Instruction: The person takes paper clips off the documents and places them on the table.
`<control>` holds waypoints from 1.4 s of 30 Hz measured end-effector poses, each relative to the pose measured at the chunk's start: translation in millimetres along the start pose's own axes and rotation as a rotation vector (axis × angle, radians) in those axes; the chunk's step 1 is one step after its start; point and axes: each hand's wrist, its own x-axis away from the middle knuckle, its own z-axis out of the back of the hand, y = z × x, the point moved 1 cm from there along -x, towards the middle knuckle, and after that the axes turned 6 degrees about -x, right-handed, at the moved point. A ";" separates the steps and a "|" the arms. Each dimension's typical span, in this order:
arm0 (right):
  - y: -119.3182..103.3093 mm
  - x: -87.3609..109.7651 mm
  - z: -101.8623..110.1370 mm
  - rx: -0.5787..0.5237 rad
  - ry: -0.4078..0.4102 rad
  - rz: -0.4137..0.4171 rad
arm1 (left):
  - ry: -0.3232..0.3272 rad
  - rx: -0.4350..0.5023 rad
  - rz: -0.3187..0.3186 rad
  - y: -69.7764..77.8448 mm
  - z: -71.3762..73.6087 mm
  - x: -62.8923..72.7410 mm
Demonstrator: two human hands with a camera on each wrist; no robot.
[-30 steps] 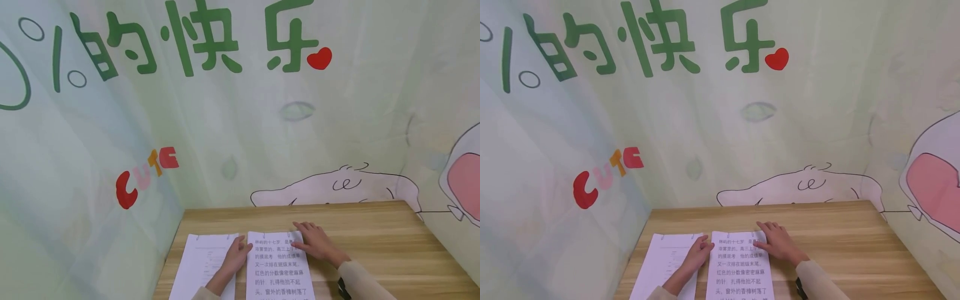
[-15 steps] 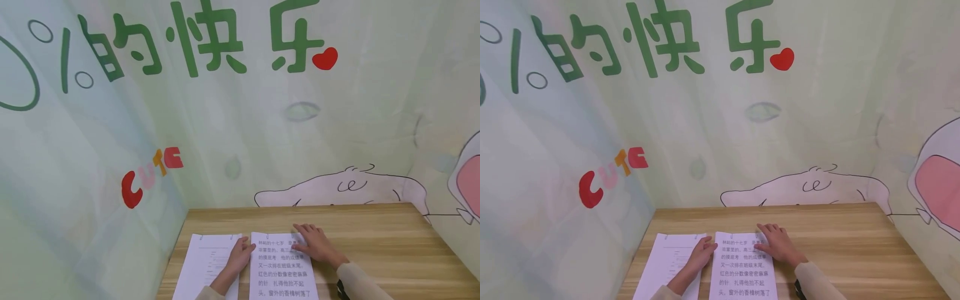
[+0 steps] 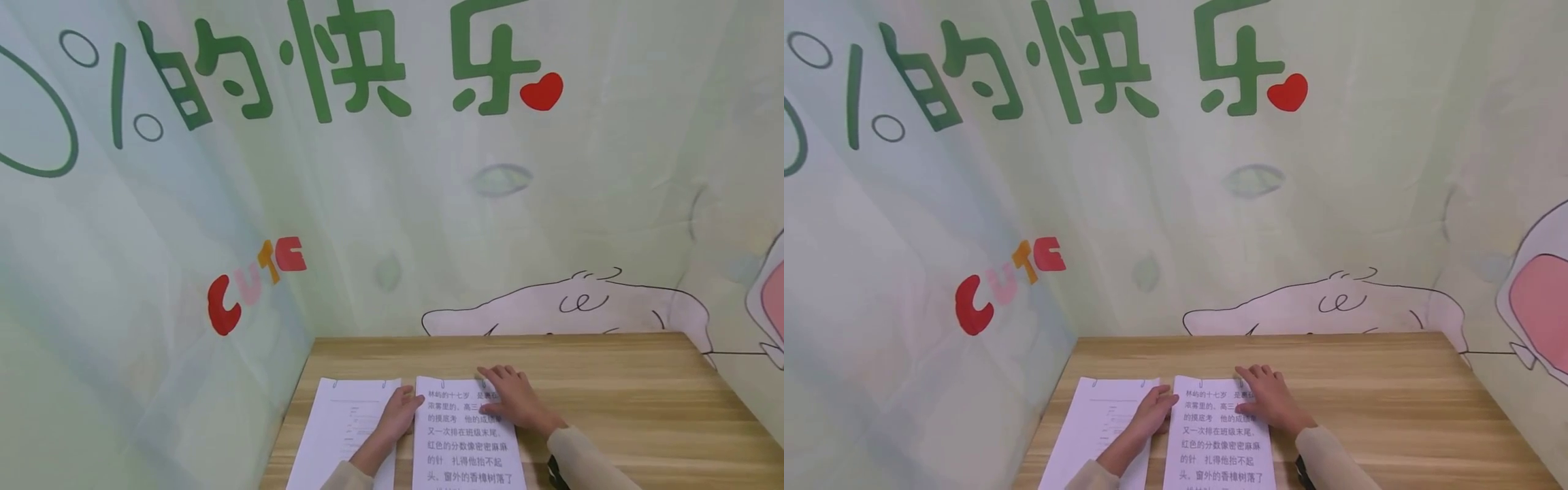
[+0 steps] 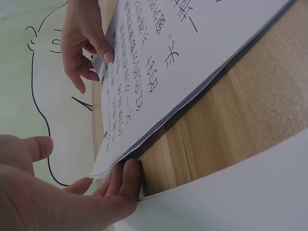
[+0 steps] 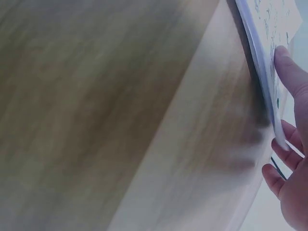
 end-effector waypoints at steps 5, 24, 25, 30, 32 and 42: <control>-3.4 -2.4 3.4 -0.005 0.007 -0.028 | -0.066 0.002 -0.005 -2.1 -3.3 -2.3; -0.5 -10.1 4.6 -0.114 0.000 -0.091 | -0.061 -0.046 -0.243 -9.7 -11.2 7.6; 0.6 -10.9 5.6 -0.150 0.001 -0.116 | -0.055 -0.033 -0.256 -9.3 -11.0 8.4; 5.9 -12.8 15.9 -0.347 0.024 -0.143 | -0.026 0.046 -0.321 -6.2 -8.9 11.6; 7.3 -13.5 20.5 -0.428 0.031 -0.132 | -0.020 0.070 -0.335 -5.5 -7.7 12.3; 6.5 -15.1 36.1 -0.656 -0.010 -0.150 | -0.034 0.106 -0.353 -5.4 -4.5 18.1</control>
